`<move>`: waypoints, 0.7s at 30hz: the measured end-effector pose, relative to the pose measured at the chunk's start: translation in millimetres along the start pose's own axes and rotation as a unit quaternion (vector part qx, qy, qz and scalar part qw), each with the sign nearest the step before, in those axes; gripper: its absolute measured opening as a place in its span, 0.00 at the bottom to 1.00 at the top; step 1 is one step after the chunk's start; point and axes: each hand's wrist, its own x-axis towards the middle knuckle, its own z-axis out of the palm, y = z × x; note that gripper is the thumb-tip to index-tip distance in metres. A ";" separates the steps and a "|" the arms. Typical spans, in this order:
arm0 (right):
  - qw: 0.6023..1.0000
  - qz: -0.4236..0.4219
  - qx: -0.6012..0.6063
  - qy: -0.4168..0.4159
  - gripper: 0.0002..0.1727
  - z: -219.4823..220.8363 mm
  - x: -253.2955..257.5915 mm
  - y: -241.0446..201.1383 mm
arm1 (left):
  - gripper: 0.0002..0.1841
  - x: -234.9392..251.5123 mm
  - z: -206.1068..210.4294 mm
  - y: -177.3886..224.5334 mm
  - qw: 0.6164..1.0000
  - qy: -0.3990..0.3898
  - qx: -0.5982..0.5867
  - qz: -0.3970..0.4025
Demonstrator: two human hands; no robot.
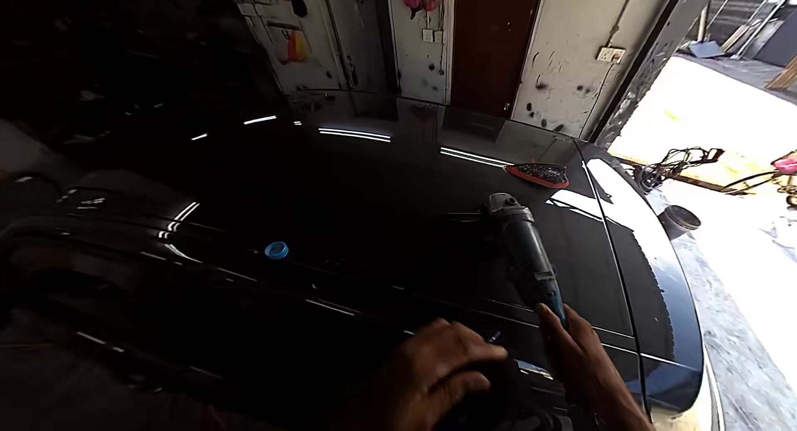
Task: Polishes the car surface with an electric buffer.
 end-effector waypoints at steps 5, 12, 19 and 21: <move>0.999 0.027 0.042 0.021 0.29 -8.3 -15.5 4.7 | 0.18 -60.3 -69.6 -101.8 0.964 0.114 0.133 -0.200; 0.999 0.033 0.032 0.003 0.30 1.6 -12.8 -1.3 | 0.19 -17.4 -53.2 -154.8 0.907 0.376 0.191 0.001; 0.999 0.024 0.028 0.014 0.32 9.4 15.9 -9.3 | 0.22 -27.9 32.8 -193.9 0.862 0.468 0.195 0.000; 0.999 0.027 0.024 0.016 0.30 4.6 21.0 -12.7 | 0.24 -31.2 53.7 -203.6 0.874 0.432 0.219 -0.013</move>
